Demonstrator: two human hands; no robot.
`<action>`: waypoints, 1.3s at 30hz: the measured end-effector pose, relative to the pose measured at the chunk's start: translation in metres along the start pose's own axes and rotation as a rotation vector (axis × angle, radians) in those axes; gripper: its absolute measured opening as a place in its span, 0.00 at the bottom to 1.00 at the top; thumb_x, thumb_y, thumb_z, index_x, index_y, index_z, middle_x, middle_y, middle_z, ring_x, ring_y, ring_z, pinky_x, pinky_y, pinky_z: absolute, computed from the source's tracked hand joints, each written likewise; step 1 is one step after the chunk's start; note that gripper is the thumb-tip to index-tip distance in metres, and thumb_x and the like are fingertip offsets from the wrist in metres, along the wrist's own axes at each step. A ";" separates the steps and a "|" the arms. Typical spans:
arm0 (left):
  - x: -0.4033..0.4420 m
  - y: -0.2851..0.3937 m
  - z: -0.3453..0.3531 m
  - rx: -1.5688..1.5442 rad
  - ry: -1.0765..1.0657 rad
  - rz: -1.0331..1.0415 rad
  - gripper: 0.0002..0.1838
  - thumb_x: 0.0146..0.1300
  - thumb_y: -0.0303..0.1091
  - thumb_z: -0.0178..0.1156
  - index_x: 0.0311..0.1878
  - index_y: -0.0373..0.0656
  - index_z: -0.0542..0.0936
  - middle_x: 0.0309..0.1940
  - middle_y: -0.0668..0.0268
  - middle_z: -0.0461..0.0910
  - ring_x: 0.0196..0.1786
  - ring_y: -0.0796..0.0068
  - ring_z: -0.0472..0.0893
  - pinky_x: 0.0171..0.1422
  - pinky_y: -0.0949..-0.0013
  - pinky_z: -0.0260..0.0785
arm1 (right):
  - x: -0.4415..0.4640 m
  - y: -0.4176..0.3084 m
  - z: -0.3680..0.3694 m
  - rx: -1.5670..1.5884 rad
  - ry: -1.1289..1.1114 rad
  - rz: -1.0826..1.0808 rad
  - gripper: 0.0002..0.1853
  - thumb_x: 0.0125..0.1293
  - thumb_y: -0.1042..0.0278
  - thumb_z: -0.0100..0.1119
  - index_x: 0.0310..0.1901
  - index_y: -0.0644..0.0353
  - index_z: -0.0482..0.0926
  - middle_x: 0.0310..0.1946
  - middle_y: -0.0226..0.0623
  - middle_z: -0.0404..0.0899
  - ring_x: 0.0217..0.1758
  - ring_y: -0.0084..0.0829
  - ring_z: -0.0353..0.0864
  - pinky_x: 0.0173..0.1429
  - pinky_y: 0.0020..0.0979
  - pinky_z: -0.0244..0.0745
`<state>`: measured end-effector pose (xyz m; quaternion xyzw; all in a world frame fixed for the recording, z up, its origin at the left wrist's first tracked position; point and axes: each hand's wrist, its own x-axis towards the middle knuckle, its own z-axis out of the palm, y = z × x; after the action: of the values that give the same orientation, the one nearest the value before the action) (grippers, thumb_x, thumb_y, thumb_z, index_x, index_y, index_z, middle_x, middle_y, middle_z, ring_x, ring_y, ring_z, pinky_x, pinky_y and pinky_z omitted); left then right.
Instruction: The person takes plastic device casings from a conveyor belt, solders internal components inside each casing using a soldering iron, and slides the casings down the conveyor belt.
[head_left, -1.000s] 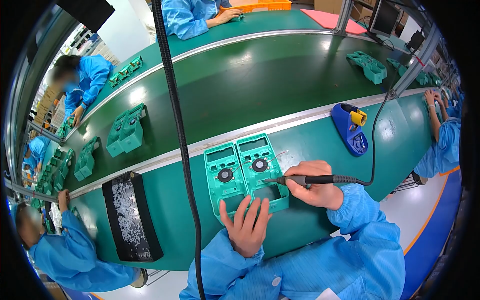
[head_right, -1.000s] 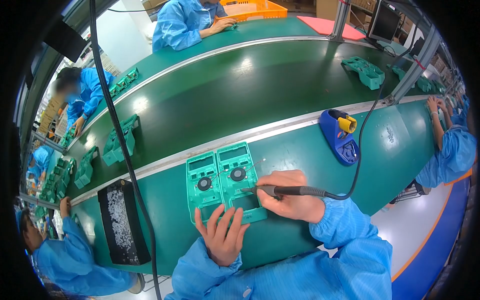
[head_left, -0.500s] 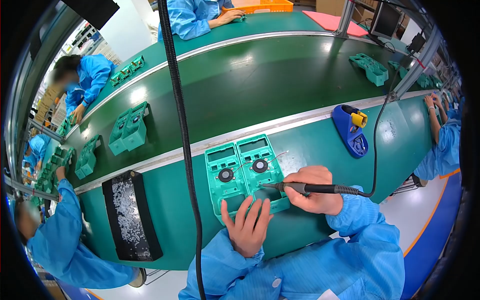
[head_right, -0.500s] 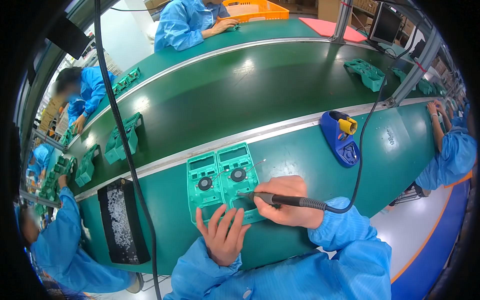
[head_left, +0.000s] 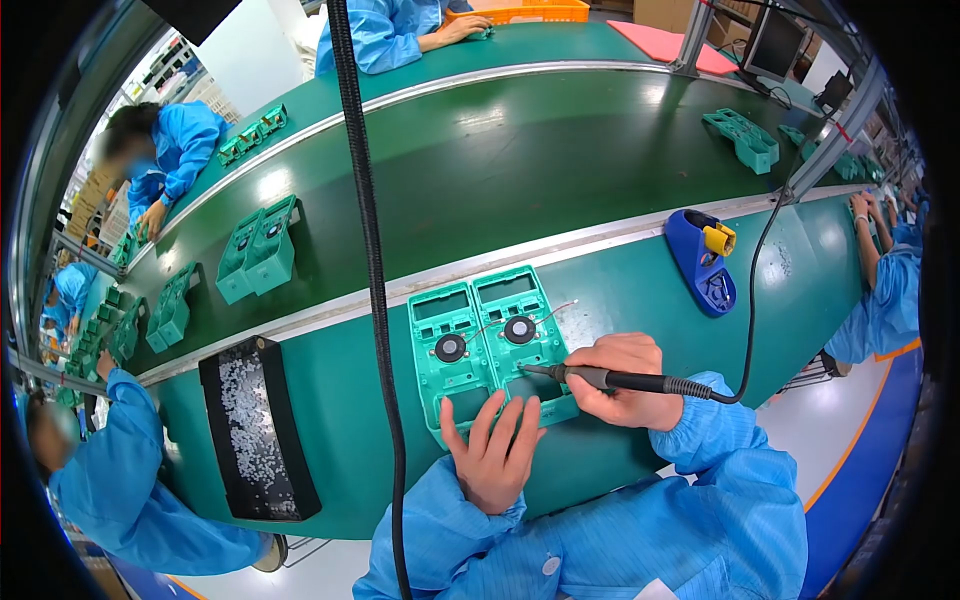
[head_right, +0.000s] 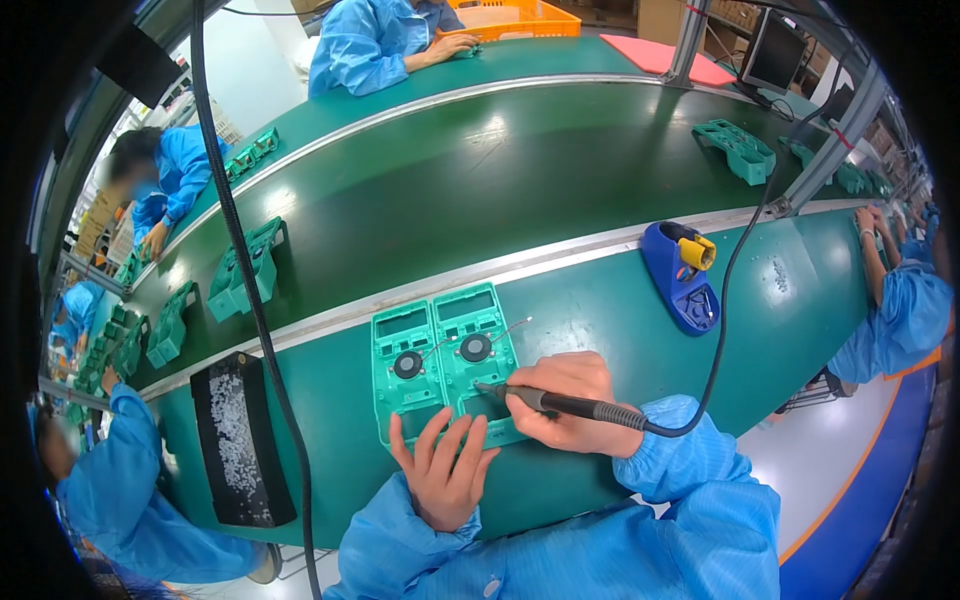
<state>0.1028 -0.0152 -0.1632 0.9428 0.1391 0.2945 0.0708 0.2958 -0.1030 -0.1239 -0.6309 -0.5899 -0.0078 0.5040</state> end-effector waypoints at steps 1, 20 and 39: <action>0.000 0.000 0.000 -0.001 0.001 0.001 0.21 0.56 0.41 0.68 0.53 0.44 0.82 0.47 0.67 0.79 0.59 0.64 0.76 0.74 0.31 0.45 | 0.001 0.000 0.000 -0.002 -0.001 -0.008 0.06 0.48 0.75 0.67 0.30 0.61 0.82 0.17 0.32 0.75 0.15 0.31 0.74 0.21 0.29 0.67; 0.000 0.000 0.000 0.002 0.001 0.008 0.21 0.56 0.42 0.68 0.52 0.45 0.82 0.49 0.66 0.79 0.60 0.63 0.75 0.73 0.30 0.45 | 0.007 -0.008 -0.014 0.019 -0.011 0.033 0.06 0.51 0.73 0.68 0.32 0.62 0.83 0.18 0.33 0.76 0.17 0.33 0.76 0.22 0.31 0.69; -0.032 -0.046 -0.037 0.117 -0.024 -0.052 0.24 0.55 0.40 0.71 0.55 0.45 0.80 0.57 0.65 0.77 0.66 0.57 0.70 0.74 0.32 0.44 | 0.043 -0.026 0.030 0.188 -0.100 -0.044 0.06 0.53 0.75 0.67 0.34 0.62 0.83 0.18 0.34 0.75 0.18 0.30 0.75 0.22 0.30 0.67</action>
<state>0.0458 0.0206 -0.1601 0.9449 0.1795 0.2725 0.0249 0.2717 -0.0574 -0.0969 -0.5674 -0.6260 0.0678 0.5306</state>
